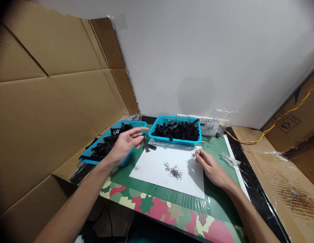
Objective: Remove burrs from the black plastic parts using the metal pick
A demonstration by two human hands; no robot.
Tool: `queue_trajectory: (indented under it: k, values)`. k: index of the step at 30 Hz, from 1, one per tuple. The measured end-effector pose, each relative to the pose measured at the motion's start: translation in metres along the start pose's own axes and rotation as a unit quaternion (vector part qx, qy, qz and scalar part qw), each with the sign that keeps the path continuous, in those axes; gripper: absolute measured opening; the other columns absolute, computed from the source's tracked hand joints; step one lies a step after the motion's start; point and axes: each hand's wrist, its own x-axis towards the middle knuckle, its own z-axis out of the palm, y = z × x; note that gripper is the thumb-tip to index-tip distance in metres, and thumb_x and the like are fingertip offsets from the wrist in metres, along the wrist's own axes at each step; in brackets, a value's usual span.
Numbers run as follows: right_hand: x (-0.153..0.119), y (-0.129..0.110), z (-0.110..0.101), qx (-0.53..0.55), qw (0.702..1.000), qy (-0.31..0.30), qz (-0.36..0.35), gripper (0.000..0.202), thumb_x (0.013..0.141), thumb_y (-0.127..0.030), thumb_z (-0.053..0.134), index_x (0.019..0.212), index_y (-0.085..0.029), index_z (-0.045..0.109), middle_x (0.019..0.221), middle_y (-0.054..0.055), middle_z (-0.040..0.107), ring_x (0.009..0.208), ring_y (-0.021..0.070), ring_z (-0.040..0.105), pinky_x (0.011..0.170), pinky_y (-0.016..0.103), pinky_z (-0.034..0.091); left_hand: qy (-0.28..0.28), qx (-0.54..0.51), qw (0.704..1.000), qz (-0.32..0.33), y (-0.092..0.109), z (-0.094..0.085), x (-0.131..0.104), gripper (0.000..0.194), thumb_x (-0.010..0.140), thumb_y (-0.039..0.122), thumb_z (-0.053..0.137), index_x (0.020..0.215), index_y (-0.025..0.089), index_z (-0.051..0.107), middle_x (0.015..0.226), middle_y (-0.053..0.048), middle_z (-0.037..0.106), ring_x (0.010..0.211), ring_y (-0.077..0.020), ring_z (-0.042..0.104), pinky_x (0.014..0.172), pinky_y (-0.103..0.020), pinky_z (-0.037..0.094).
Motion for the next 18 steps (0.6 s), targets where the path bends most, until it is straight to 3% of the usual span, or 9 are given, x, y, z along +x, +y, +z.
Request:
queue_trajectory:
  k: [3, 6, 9, 13, 15, 18]
  values:
    - [0.003, -0.002, 0.0, 0.023, 1.0, 0.008, -0.013, 0.044, 0.104, -0.062, 0.052, 0.087, -0.022, 0.049, 0.083, -0.002, 0.04, 0.075, 0.0158, 0.036, 0.068, 0.029, 0.035, -0.1, -0.008, 0.995, 0.003, -0.003, 0.041, 0.012, 0.031, 0.096, 0.038, 0.072, 0.115, 0.014, 0.071, 0.094, -0.006, 0.069, 0.07, -0.0108, 0.058, 0.067, -0.025, 0.049]
    - [0.007, -0.004, 0.0, 0.047, 0.998, 0.031, -0.019, 0.043, 0.101, -0.062, 0.057, 0.087, -0.022, 0.05, 0.08, -0.003, 0.039, 0.071, 0.0144, 0.034, 0.064, 0.028, 0.031, -0.182, -0.014, 0.983, 0.02, -0.013, 0.076, 0.023, 0.025, 0.098, 0.034, 0.069, 0.117, 0.017, 0.065, 0.109, -0.009, 0.071, 0.086, -0.0161, 0.067, 0.079, -0.03, 0.055]
    - [0.011, -0.004, -0.003, 0.068, 0.996, 0.05, -0.014, 0.045, 0.098, -0.064, 0.061, 0.086, -0.021, 0.052, 0.077, -0.003, 0.039, 0.068, 0.0132, 0.033, 0.061, 0.028, 0.028, -0.244, 0.115, 0.962, 0.051, -0.026, 0.102, 0.029, 0.02, 0.103, 0.03, 0.059, 0.12, 0.02, 0.06, 0.109, -0.008, 0.072, 0.091, -0.0194, 0.069, 0.084, -0.033, 0.054]
    - [0.014, -0.002, -0.008, 0.079, 0.994, 0.064, 0.032, 0.053, 0.088, -0.072, 0.069, 0.082, -0.02, 0.056, 0.067, -0.006, 0.039, 0.06, 0.0111, 0.029, 0.055, 0.028, 0.023, -0.283, 0.243, 0.92, 0.118, -0.04, 0.123, 0.024, 0.024, 0.105, 0.026, 0.053, 0.127, 0.023, 0.061, 0.118, -0.007, 0.071, 0.103, -0.0226, 0.068, 0.09, -0.033, 0.05]
    - [0.015, -0.005, -0.007, 0.077, 0.993, 0.068, 0.063, 0.057, 0.083, -0.075, 0.072, 0.081, -0.02, 0.058, 0.062, -0.006, 0.039, 0.056, 0.0105, 0.029, 0.053, 0.028, 0.02, -0.278, 0.235, 0.923, 0.127, -0.045, 0.13, 0.018, 0.024, 0.105, 0.021, 0.049, 0.125, 0.023, 0.062, 0.121, -0.007, 0.07, 0.108, -0.0222, 0.066, 0.093, -0.033, 0.049]
    - [0.013, -0.013, -0.002, 0.09, 0.99, 0.064, 0.089, 0.057, 0.079, -0.074, 0.076, 0.081, -0.019, 0.061, 0.058, -0.007, 0.039, 0.053, 0.0096, 0.029, 0.052, 0.028, 0.02, -0.243, 0.197, 0.946, 0.087, -0.05, 0.136, 0.011, 0.02, 0.103, 0.02, 0.05, 0.117, 0.021, 0.065, 0.113, -0.005, 0.068, 0.093, -0.0177, 0.063, 0.082, -0.029, 0.047]
